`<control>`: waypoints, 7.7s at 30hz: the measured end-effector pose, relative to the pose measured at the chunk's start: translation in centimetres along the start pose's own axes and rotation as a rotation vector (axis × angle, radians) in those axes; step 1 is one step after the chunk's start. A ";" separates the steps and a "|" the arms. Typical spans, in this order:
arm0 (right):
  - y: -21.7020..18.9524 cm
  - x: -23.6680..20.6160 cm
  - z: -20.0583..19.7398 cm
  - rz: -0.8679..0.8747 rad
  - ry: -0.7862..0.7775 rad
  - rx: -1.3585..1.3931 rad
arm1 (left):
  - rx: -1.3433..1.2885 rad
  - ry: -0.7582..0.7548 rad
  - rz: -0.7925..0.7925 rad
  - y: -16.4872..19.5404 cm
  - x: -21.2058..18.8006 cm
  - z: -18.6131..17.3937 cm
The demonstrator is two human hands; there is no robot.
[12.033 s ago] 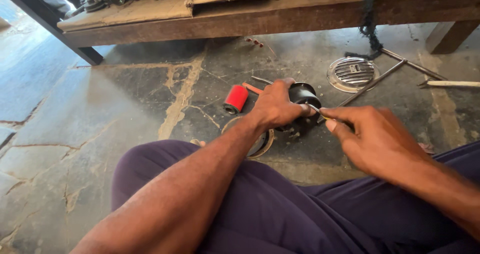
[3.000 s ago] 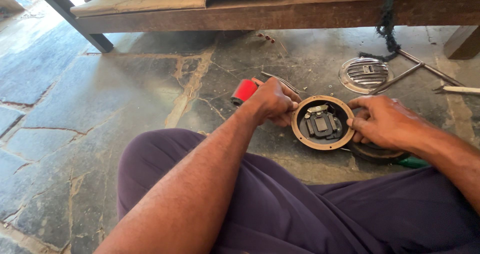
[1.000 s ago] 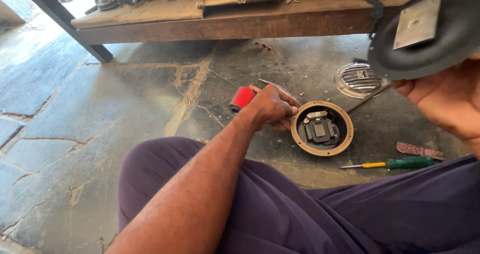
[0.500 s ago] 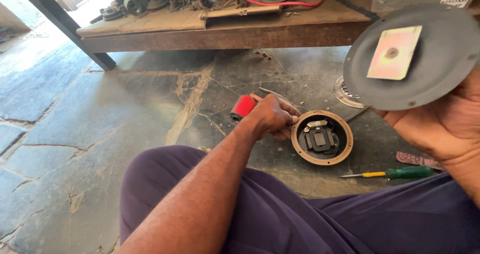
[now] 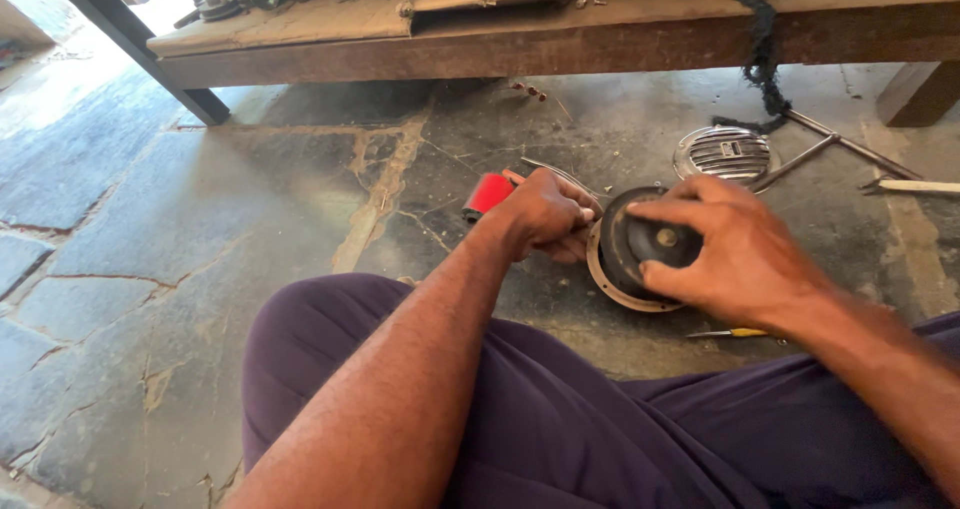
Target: The person sits on the floor and assembles a circular mechanical component, likely a speaker or motor housing. They use a screwdriver to tighten screws, attach a gasket, and fit a cover plate onto the main body.
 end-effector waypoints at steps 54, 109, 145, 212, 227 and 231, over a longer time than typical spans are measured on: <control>-0.8 0.7 2.1 -0.229 -0.107 -0.204 | -0.003 0.022 0.031 0.5 -0.9 0.4; 9.9 1.7 4.3 0.667 0.052 0.552 | 0.162 0.134 0.179 0.0 -0.3 0.9; 8.9 1.2 3.9 0.611 0.045 0.411 | 0.055 0.064 0.097 -1.0 1.0 1.0; 2.9 -1.7 1.0 0.316 -0.702 -0.507 | 0.612 0.364 0.227 2.8 -2.9 0.5; 11.9 0.4 -0.8 0.441 -0.147 -0.116 | 0.636 0.108 0.114 0.4 -1.4 4.0; 10.8 0.6 -1.1 0.392 0.043 0.314 | 0.483 0.041 0.133 -0.2 -1.3 3.9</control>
Point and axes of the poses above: each hand's wrist, its own x-axis towards the middle knuckle, its own z-axis out of the palm, y = z × x, the point moved 3 cm from there along x, towards the middle knuckle, and after that the axes turned 7 degrees about -z, right-handed, at the moved point
